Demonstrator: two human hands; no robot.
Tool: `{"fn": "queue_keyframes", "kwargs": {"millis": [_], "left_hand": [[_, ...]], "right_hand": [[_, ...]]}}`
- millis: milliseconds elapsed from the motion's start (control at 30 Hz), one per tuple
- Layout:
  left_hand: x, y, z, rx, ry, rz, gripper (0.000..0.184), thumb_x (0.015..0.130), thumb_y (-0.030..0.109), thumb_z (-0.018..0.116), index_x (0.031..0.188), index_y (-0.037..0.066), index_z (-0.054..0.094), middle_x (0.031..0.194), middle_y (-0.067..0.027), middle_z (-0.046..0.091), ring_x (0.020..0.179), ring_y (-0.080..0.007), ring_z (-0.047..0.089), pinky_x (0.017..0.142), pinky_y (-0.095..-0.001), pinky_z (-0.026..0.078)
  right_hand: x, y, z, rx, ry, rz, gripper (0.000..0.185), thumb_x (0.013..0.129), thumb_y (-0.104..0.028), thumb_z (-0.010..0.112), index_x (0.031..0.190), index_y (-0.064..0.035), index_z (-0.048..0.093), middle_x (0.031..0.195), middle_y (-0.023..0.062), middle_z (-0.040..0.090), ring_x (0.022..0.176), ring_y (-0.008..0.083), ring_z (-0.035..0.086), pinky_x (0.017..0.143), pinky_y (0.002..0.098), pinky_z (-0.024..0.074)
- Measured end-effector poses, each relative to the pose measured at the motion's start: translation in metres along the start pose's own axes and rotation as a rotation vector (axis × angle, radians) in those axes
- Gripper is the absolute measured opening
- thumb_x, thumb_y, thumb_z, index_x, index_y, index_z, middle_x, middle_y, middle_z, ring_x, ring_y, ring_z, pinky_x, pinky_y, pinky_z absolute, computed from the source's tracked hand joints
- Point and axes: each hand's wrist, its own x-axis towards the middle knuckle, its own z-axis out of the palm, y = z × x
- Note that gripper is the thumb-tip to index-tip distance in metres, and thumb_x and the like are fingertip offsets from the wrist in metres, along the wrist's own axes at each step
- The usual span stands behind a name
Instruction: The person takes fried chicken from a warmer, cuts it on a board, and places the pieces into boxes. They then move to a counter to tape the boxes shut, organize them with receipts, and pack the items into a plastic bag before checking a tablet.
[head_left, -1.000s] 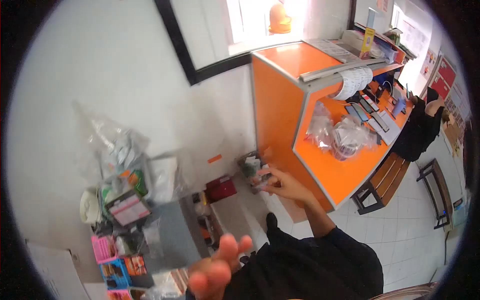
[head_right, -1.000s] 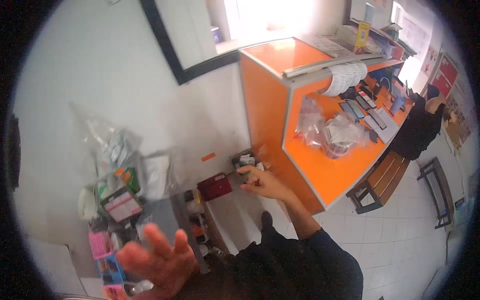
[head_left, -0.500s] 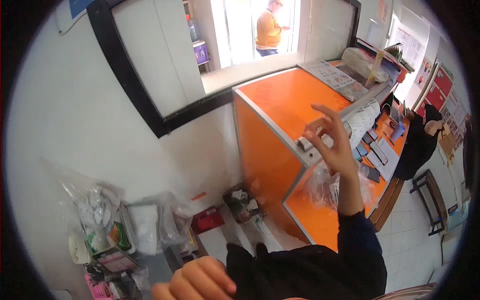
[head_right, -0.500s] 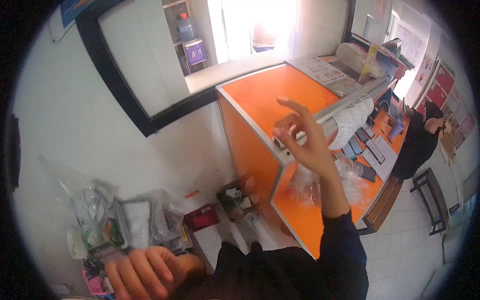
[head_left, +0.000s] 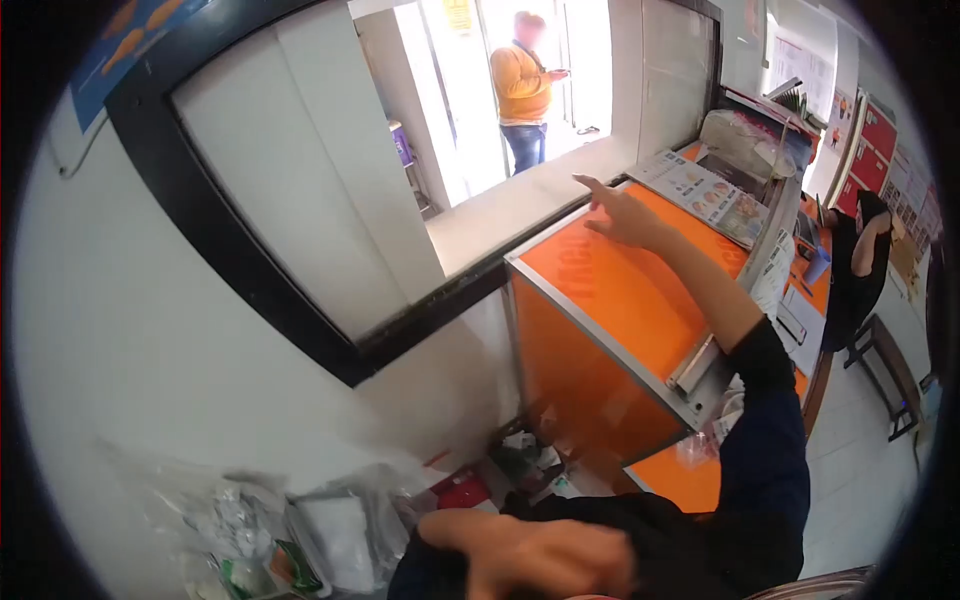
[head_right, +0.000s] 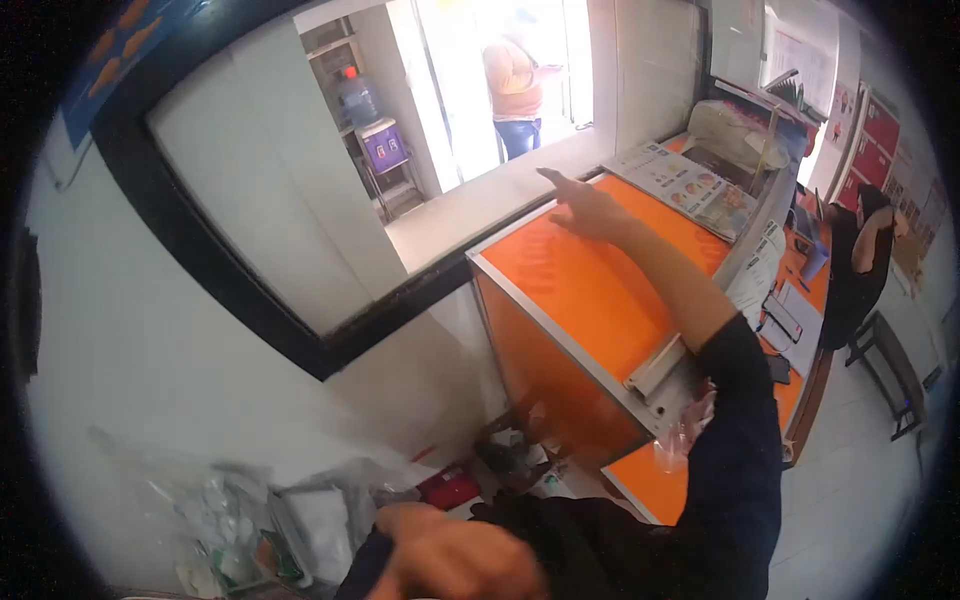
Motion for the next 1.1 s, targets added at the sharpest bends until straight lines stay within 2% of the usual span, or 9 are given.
{"fn": "queue_keyframes", "kwargs": {"millis": [133,367,400,500,733,867,967,1033,1100], "left_hand": [[0.000,-0.019,-0.030,-0.202,-0.078,-0.045,0.040,0.087,0.038,0.055,0.119,0.014,0.053,0.123,-0.0108,0.052,0.109,-0.0271,0.052,0.085,-0.0374,0.043],[-0.011,0.007,-0.055,-0.271,-0.142,-0.127,0.053,0.086,0.039,0.059,0.125,0.005,0.048,0.124,-0.0164,0.051,0.115,-0.0314,0.048,0.095,-0.0401,0.037],[-0.017,0.015,-0.055,-0.238,-0.124,-0.157,0.055,0.086,0.039,0.059,0.125,0.004,0.047,0.124,-0.0172,0.051,0.116,-0.0320,0.047,0.097,-0.0405,0.036],[-0.051,0.038,-0.042,-0.054,0.008,-0.316,0.061,0.085,0.040,0.061,0.128,0.000,0.045,0.124,-0.0196,0.050,0.119,-0.0338,0.045,0.101,-0.0416,0.034],[-0.180,0.068,0.042,0.255,0.743,-1.098,0.040,0.090,0.033,0.055,0.118,0.004,0.055,0.114,-0.0139,0.056,0.107,-0.0239,0.053,0.090,-0.0372,0.042],[-0.222,0.066,0.117,0.339,0.974,-1.359,0.034,0.092,0.029,0.054,0.115,0.004,0.056,0.106,-0.0129,0.060,0.101,-0.0235,0.057,0.086,-0.0362,0.045],[-0.258,0.068,0.175,0.484,1.283,-1.419,0.031,0.092,0.027,0.053,0.112,0.003,0.058,0.100,-0.0125,0.062,0.096,-0.0227,0.059,0.083,-0.0348,0.046],[-0.257,0.097,0.208,0.873,1.537,-1.180,0.024,0.091,0.022,0.053,0.104,0.002,0.059,0.097,-0.0085,0.062,0.092,-0.0191,0.059,0.079,-0.0322,0.046],[-0.266,0.111,0.239,1.270,2.121,-0.861,0.019,0.091,0.018,0.053,0.101,0.002,0.058,0.090,-0.0060,0.060,0.083,-0.0157,0.056,0.073,-0.0291,0.045]], "right_hand": [[-0.001,0.018,-0.004,0.212,-0.053,0.117,0.073,0.081,-0.024,0.064,0.142,-0.0160,0.022,0.097,0.0124,0.056,0.089,0.0266,0.057,0.080,0.0383,0.0459],[0.009,0.070,-0.004,0.084,0.091,-0.077,0.071,0.081,-0.015,0.067,0.141,-0.0123,0.029,0.120,0.0101,0.050,0.107,0.0187,0.052,0.081,0.0276,0.0467],[0.014,0.088,-0.004,0.033,0.089,-0.141,0.047,0.081,-0.016,0.066,0.123,-0.0042,0.049,0.134,0.0119,0.042,0.099,0.0200,0.052,0.081,0.0295,0.0468],[0.014,0.066,-0.007,0.295,0.044,-0.153,0.054,0.090,-0.016,0.055,0.138,-0.0076,0.032,0.134,0.0149,0.042,0.110,0.0208,0.051,0.088,0.0316,0.0480],[0.024,0.043,0.001,0.219,-0.125,0.158,0.064,0.089,-0.039,0.055,0.143,-0.0279,0.022,0.130,0.0168,0.042,0.113,0.0321,0.049,0.089,0.0393,0.0457],[0.020,0.015,0.008,0.247,-0.152,0.184,0.062,0.091,-0.033,0.051,0.143,-0.0201,0.021,0.131,0.0186,0.041,0.116,0.0284,0.048,0.091,0.0423,0.0456],[0.025,0.004,0.018,0.267,-0.136,0.158,0.061,0.091,-0.033,0.051,0.143,-0.0198,0.021,0.132,0.0186,0.041,0.116,0.0286,0.048,0.091,0.0426,0.0454],[0.028,-0.003,0.028,0.292,-0.123,0.156,0.061,0.091,-0.033,0.051,0.143,-0.0196,0.021,0.132,0.0186,0.041,0.116,0.0287,0.048,0.091,0.0427,0.0453],[0.028,-0.007,0.034,0.315,-0.111,0.178,0.061,0.091,-0.033,0.051,0.143,-0.0194,0.021,0.132,0.0185,0.041,0.116,0.0288,0.048,0.092,0.0429,0.0452]]}}
